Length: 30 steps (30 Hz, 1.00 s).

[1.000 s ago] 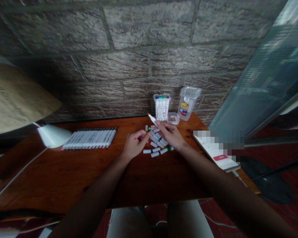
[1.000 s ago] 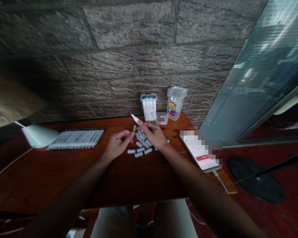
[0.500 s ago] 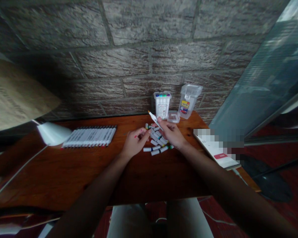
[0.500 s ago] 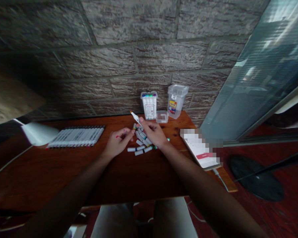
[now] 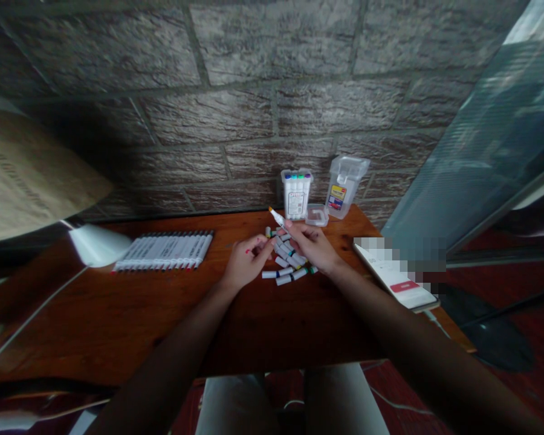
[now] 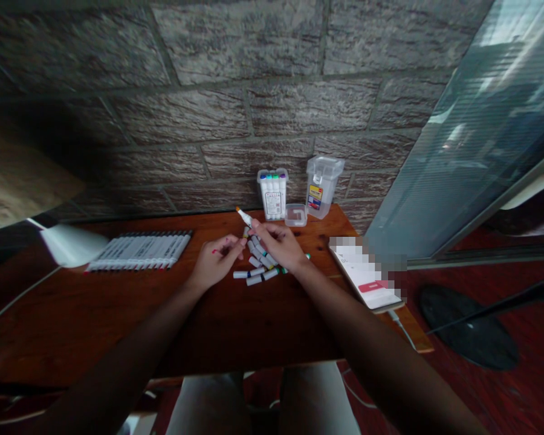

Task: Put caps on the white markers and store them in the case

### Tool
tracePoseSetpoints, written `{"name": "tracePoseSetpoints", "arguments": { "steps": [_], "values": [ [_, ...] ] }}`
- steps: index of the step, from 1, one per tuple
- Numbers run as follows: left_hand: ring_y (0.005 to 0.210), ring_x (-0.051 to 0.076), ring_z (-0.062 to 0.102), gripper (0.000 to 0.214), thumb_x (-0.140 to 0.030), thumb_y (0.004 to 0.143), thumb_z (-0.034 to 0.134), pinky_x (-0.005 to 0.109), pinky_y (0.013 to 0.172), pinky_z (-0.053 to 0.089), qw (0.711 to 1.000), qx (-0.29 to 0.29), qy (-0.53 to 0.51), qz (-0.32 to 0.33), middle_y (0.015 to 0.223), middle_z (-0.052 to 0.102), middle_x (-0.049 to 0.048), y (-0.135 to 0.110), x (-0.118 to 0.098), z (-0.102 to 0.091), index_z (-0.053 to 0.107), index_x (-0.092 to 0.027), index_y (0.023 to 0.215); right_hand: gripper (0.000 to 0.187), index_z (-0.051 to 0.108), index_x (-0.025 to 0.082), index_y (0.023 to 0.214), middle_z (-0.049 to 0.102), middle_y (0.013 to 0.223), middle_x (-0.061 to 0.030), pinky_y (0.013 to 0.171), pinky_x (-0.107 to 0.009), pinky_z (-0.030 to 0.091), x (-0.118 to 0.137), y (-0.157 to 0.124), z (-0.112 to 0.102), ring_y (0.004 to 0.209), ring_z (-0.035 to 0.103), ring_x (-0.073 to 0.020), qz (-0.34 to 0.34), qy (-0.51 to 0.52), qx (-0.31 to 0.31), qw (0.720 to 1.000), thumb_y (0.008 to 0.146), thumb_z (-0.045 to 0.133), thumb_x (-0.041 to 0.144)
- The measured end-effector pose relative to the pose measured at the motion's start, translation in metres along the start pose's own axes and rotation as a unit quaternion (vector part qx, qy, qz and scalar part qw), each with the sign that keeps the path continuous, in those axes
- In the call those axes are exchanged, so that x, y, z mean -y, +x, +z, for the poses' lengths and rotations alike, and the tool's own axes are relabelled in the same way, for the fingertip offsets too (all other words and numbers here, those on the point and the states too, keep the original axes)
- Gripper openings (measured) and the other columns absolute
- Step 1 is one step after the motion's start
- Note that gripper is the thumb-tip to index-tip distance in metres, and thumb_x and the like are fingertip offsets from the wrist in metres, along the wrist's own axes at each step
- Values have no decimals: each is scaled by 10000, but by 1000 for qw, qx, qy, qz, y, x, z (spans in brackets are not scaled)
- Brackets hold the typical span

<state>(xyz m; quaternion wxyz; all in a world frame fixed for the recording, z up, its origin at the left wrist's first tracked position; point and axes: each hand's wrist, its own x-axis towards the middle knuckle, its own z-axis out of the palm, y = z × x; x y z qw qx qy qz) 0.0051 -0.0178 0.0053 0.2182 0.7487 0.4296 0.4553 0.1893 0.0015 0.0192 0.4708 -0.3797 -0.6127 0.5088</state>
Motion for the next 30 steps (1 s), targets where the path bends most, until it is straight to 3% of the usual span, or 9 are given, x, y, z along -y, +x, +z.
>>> {"name": "tracePoseSetpoints", "arguments": {
  "steps": [4,14,18,21,25,30],
  "values": [
    [539,100,546,362,-381,961,559,212,554,386,1000,-1,5,14,607,642,-1,0,1,0,618,-161,680,601,760,156,843,402,497,62,468,-249,237,1,-2,0,451,306,-79,-6,-33,31,999,877,529,710],
    [571,112,561,390,-436,967,546,229,577,398,1000,0,-3,0,631,653,8,0,3,2,634,-165,700,589,653,166,686,484,535,41,468,-248,251,-2,0,1,461,364,-75,2,-33,12,999,850,556,723],
    [509,102,520,452,-557,957,518,230,525,394,993,-28,-102,-60,632,655,9,4,6,2,708,-151,893,577,705,157,799,487,548,44,462,-243,248,-5,0,1,463,362,-74,17,-38,14,999,853,563,714],
    [442,92,459,601,-666,929,482,234,460,356,969,-46,-212,-119,578,621,3,8,6,1,719,-120,1017,576,704,155,854,494,571,45,459,-239,247,-3,-1,2,473,366,-74,17,-39,23,999,844,571,716],
    [440,88,445,615,-704,870,552,225,441,328,945,-24,-298,-130,539,583,-11,9,2,0,708,-120,988,563,685,160,855,497,579,48,464,-236,265,1,-3,5,478,373,-74,13,-35,39,999,841,574,712],
    [460,64,422,475,-605,804,714,213,448,304,947,-6,-295,-129,563,559,-29,8,-1,2,690,-136,869,539,651,161,786,509,585,41,481,-230,299,3,-5,6,499,409,-78,-3,-57,55,997,854,573,691]
  ]
}}
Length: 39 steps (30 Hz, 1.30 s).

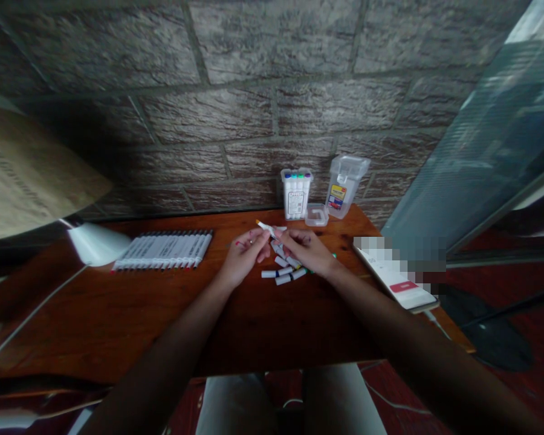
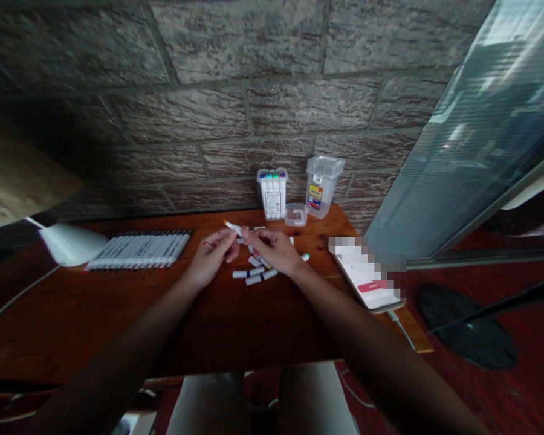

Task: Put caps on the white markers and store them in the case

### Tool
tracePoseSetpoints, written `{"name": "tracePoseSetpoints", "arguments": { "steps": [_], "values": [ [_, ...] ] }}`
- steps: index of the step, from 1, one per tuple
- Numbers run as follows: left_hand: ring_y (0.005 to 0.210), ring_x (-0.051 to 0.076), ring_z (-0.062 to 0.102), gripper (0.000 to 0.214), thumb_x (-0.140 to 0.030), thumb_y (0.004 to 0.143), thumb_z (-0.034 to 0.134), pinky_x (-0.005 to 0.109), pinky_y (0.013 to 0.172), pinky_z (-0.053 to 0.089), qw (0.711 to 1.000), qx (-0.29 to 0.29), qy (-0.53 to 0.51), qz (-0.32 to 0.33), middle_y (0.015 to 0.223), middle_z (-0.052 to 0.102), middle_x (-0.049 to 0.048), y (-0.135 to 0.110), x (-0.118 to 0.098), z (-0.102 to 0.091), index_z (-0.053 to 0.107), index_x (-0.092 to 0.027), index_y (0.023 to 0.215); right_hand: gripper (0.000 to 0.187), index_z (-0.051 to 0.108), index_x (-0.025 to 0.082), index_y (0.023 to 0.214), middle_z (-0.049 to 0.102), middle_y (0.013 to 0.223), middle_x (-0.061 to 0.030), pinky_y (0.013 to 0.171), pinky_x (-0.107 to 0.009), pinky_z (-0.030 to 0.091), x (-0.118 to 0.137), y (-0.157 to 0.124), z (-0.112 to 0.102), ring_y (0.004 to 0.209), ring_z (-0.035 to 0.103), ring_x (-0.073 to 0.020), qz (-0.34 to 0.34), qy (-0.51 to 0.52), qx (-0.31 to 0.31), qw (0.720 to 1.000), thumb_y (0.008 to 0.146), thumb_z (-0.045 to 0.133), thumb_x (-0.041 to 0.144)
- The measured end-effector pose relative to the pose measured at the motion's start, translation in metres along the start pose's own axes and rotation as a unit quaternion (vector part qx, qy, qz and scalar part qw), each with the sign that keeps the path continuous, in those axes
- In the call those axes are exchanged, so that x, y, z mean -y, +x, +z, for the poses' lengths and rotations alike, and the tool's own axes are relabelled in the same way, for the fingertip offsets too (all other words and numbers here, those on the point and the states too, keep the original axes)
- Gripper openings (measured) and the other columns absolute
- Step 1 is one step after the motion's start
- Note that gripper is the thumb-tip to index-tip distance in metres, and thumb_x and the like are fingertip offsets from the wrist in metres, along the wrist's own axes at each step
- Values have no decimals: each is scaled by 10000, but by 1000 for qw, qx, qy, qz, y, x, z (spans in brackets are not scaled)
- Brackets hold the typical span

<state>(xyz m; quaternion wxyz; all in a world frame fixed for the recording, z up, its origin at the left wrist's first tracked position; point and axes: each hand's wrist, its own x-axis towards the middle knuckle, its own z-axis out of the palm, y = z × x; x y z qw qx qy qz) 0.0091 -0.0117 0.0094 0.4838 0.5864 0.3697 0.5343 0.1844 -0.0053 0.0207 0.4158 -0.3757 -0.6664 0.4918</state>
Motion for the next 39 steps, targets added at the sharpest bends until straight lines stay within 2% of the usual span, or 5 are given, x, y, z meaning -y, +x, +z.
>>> {"name": "tracePoseSetpoints", "arguments": {
  "steps": [5,12,23,29,39],
  "values": [
    [461,54,390,455,-584,792,735,213,441,269,999,13,-28,-17,571,529,-39,2,2,-3,693,-135,851,497,650,160,850,548,640,27,507,-221,349,2,-2,1,542,471,-86,-28,-24,16,999,877,577,651],
    [477,51,398,429,-538,819,735,200,451,272,995,50,-79,-39,596,550,-31,3,2,-6,726,-136,969,453,630,160,860,564,683,34,455,-202,335,6,-4,1,488,437,-54,-3,39,33,999,856,632,613],
    [491,53,402,400,-467,762,809,192,455,304,980,43,-183,-72,596,547,-31,2,-4,-2,751,-172,1025,402,675,181,1037,608,697,54,362,-194,187,5,-3,-2,405,360,-20,50,175,77,980,779,783,469],
    [502,58,420,415,-497,797,768,189,462,319,985,45,-154,-65,614,544,-28,2,-5,-2,736,-164,1043,425,663,185,967,610,710,40,369,-178,224,2,-3,0,432,417,-30,79,157,53,983,806,725,572],
    [499,73,453,429,-570,834,702,206,488,334,992,88,-78,-54,580,541,-34,0,-3,-8,682,-153,934,517,679,172,866,463,561,62,402,-204,208,6,-5,2,432,337,-51,35,79,56,995,861,589,681]
  ]
}}
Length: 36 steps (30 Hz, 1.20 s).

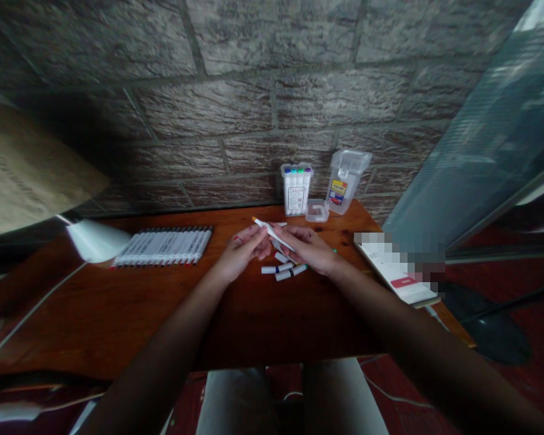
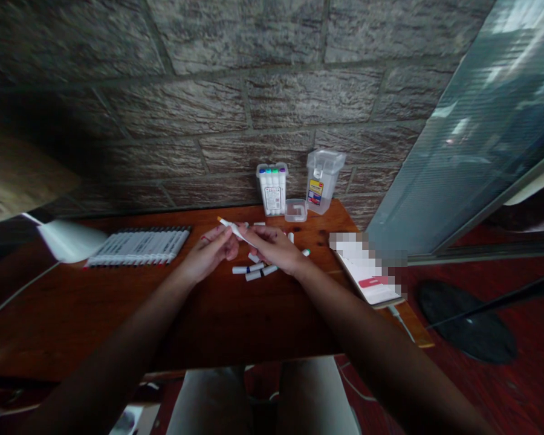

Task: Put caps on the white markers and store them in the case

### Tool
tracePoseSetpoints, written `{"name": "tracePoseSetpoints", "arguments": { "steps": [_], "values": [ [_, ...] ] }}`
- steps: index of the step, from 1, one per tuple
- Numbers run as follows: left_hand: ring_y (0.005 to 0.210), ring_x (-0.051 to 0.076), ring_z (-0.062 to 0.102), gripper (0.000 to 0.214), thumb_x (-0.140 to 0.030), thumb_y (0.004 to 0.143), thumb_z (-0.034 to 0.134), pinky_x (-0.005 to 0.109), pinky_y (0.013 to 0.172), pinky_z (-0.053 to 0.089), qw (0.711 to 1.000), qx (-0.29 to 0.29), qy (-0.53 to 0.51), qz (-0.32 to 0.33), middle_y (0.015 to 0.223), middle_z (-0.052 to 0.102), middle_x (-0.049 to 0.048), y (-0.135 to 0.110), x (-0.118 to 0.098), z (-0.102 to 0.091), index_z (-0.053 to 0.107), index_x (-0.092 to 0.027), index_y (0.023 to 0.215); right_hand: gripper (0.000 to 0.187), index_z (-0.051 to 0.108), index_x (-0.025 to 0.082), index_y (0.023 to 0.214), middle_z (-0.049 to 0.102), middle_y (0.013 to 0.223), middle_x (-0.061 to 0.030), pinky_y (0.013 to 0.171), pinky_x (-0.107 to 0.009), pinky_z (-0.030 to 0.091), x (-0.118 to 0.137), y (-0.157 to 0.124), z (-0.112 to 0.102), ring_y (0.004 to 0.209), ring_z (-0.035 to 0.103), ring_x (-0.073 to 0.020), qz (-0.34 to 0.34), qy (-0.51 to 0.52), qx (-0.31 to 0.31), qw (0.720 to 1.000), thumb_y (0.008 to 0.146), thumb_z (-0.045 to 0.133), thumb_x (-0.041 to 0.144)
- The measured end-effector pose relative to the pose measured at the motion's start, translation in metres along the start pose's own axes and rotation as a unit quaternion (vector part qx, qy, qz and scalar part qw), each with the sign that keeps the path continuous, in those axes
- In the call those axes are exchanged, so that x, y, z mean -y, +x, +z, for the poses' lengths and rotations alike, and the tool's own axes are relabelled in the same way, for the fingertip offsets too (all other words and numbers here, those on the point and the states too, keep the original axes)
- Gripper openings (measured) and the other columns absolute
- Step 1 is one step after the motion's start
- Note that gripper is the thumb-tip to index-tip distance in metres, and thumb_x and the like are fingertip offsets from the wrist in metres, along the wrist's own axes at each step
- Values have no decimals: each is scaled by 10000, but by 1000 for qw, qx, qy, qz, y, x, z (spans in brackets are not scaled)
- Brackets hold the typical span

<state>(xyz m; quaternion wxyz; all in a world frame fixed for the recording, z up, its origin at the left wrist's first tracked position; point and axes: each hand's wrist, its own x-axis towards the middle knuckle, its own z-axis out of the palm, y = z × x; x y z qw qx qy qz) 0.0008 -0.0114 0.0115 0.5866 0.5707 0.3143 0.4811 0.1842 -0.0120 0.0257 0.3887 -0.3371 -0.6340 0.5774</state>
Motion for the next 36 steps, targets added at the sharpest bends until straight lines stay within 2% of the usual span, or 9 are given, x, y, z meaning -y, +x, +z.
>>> {"name": "tracePoseSetpoints", "arguments": {
  "steps": [2,5,8,11,14,17,21,29,36],
  "values": [
    [502,76,452,428,-577,843,687,211,497,347,1000,6,13,-1,593,540,-33,0,2,-2,676,-155,919,522,683,178,854,422,534,70,415,-207,213,1,0,1,443,323,-60,-12,-10,8,1000,852,591,692],
    [514,78,455,437,-590,848,672,220,511,366,999,23,34,1,622,553,-20,0,1,-2,663,-153,844,544,654,184,792,480,555,53,419,-215,219,0,0,2,446,303,-63,-18,-17,30,999,857,558,716],
    [515,83,452,456,-598,854,661,227,517,365,999,29,46,6,590,535,-19,-1,-2,0,629,-152,762,560,626,190,760,457,544,53,422,-220,217,-4,1,2,443,303,-70,-8,-24,20,999,889,500,721],
    [499,81,436,468,-614,842,667,226,506,346,998,25,50,11,556,513,-31,-2,-4,1,614,-155,767,572,583,192,709,365,508,71,431,-221,217,-6,1,0,443,307,-75,-10,-38,9,999,892,488,726],
    [494,80,428,474,-623,842,659,226,501,339,998,24,54,13,559,514,-32,-1,-3,1,618,-155,782,578,561,187,682,439,524,55,436,-224,227,-5,1,-1,450,336,-72,-13,-55,11,998,886,499,724],
    [499,81,432,458,-612,862,639,228,507,346,998,22,55,12,582,529,-28,1,0,0,633,-156,821,565,623,178,751,496,541,44,434,-227,232,-3,1,0,445,348,-71,-8,-52,12,999,884,511,715],
    [507,82,445,447,-603,875,630,229,518,351,998,14,65,14,601,547,-25,1,3,-2,626,-159,822,553,674,180,835,394,499,77,440,-229,227,-4,1,3,437,305,-73,-19,-33,3,999,876,525,711],
    [495,80,436,464,-609,885,614,223,518,351,996,14,86,17,552,517,-41,0,1,1,624,-151,813,595,515,189,627,395,503,63,473,-245,253,-7,3,1,467,332,-78,-36,-87,-17,995,884,493,726],
    [481,79,435,452,-604,876,625,217,498,349,996,7,87,24,555,525,-40,1,2,2,638,-155,828,611,531,186,607,468,520,40,505,-251,296,-7,3,1,480,380,-85,-43,-99,-30,994,899,472,719]
  ]
}}
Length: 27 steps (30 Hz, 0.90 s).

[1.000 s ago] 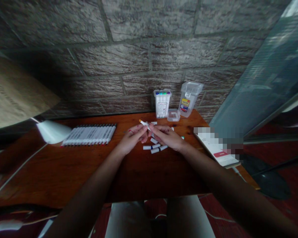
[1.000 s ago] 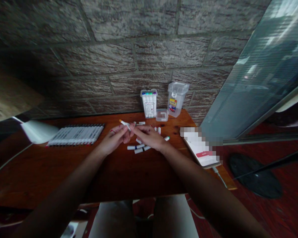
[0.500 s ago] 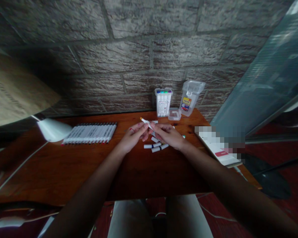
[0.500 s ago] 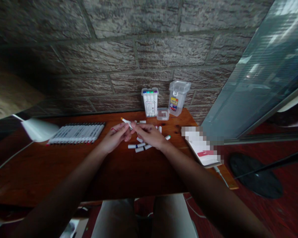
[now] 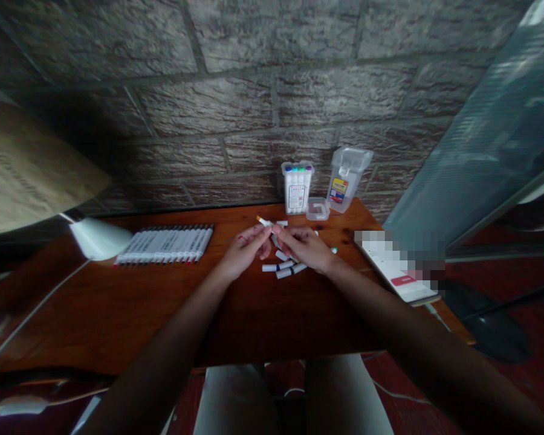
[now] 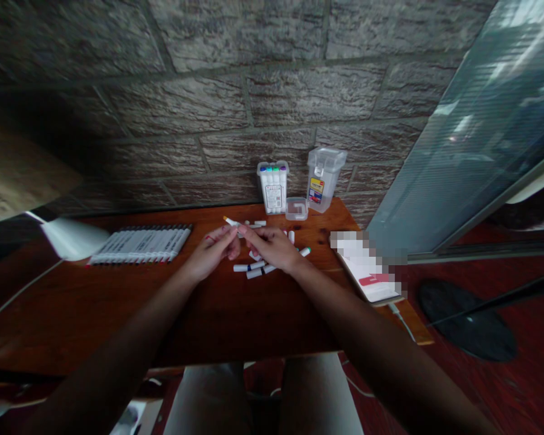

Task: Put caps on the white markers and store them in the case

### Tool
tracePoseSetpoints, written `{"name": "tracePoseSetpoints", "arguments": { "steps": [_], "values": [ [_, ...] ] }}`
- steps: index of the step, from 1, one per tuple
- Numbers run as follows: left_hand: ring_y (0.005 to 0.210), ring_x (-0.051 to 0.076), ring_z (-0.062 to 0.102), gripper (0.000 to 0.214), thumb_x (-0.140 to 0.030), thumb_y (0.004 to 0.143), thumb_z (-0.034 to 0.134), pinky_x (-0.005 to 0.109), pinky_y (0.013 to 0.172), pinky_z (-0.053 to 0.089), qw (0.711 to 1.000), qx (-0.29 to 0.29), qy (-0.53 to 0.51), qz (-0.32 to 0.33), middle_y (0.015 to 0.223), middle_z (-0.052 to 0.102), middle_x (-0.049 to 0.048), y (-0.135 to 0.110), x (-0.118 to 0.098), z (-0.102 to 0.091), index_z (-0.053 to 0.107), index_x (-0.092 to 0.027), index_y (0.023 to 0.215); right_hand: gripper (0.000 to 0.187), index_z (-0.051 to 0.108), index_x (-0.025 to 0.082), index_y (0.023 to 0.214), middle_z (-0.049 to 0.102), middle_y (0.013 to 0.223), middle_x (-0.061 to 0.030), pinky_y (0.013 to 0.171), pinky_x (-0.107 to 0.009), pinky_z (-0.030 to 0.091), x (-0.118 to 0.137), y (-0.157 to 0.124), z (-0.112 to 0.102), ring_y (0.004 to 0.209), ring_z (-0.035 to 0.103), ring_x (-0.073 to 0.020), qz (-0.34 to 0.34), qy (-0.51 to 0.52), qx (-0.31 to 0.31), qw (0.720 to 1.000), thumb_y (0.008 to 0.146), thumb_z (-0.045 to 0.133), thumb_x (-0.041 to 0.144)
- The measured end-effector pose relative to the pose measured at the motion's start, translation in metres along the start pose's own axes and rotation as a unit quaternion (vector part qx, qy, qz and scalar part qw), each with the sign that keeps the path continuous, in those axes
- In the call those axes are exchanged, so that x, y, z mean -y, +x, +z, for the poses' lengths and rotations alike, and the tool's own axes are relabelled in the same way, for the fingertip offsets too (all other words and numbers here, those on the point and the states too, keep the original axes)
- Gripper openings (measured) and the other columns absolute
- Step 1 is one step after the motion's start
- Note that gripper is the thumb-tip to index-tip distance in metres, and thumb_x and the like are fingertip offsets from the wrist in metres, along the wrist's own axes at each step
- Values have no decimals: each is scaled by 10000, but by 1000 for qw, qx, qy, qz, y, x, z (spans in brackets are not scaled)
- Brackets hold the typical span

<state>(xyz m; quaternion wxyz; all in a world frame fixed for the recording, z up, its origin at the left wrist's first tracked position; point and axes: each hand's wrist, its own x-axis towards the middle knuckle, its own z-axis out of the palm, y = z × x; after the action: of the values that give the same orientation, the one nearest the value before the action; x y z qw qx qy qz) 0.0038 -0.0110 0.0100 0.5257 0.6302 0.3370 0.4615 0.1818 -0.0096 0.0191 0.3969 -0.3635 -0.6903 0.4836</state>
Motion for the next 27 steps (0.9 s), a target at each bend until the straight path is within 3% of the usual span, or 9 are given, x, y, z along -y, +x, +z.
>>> {"name": "tracePoseSetpoints", "arguments": {
  "steps": [4,7,10,12,15,19,23,27],
  "values": [
    [489,93,450,436,-583,908,581,225,509,366,997,-23,72,2,554,526,-37,0,4,0,659,-159,845,584,595,182,692,481,532,49,467,-245,275,-2,2,-2,450,366,-77,41,38,-46,997,859,523,736],
    [573,125,544,364,-513,924,583,244,591,435,982,-97,157,41,624,601,-7,0,8,-3,681,-170,853,576,643,174,730,474,526,54,455,-237,271,-4,5,-5,436,351,-68,46,49,-72,995,845,554,731],
    [831,190,662,224,-387,927,605,310,829,498,935,-188,284,103,889,734,56,1,11,-11,709,-189,937,573,662,171,731,467,515,55,444,-233,267,-8,6,-5,424,341,-62,53,52,-86,994,839,569,726],
    [1041,244,657,192,-332,914,624,381,994,463,900,-213,364,112,1077,740,92,1,13,-16,709,-196,1019,567,666,172,733,469,516,55,441,-231,267,-10,7,-4,423,344,-60,55,53,-85,993,837,575,722],
    [1209,305,595,301,-323,878,672,457,1090,411,872,-204,439,69,1232,695,134,1,19,-21,679,-181,1143,563,676,174,746,473,525,53,437,-231,265,-10,6,-4,425,346,-60,54,51,-85,994,833,582,721],
    [1193,312,615,326,-302,879,671,464,1057,454,872,-144,467,13,1246,692,140,1,26,-21,670,-169,1177,574,680,172,749,471,528,50,432,-235,260,-8,6,-5,430,352,-65,66,46,-97,992,823,580,732],
    [1106,280,661,226,-246,901,638,433,1019,486,873,-97,477,20,1156,733,114,1,27,-20,703,-175,1106,576,681,172,758,475,530,51,433,-235,259,-8,6,-6,436,365,-69,67,41,-101,992,819,579,736],
    [1082,274,665,217,-225,896,640,431,1003,493,871,-87,483,30,1132,739,108,1,27,-20,709,-175,1095,570,681,172,766,472,529,54,432,-234,257,-8,6,-6,432,363,-67,65,46,-100,992,823,582,730]
  ]
}}
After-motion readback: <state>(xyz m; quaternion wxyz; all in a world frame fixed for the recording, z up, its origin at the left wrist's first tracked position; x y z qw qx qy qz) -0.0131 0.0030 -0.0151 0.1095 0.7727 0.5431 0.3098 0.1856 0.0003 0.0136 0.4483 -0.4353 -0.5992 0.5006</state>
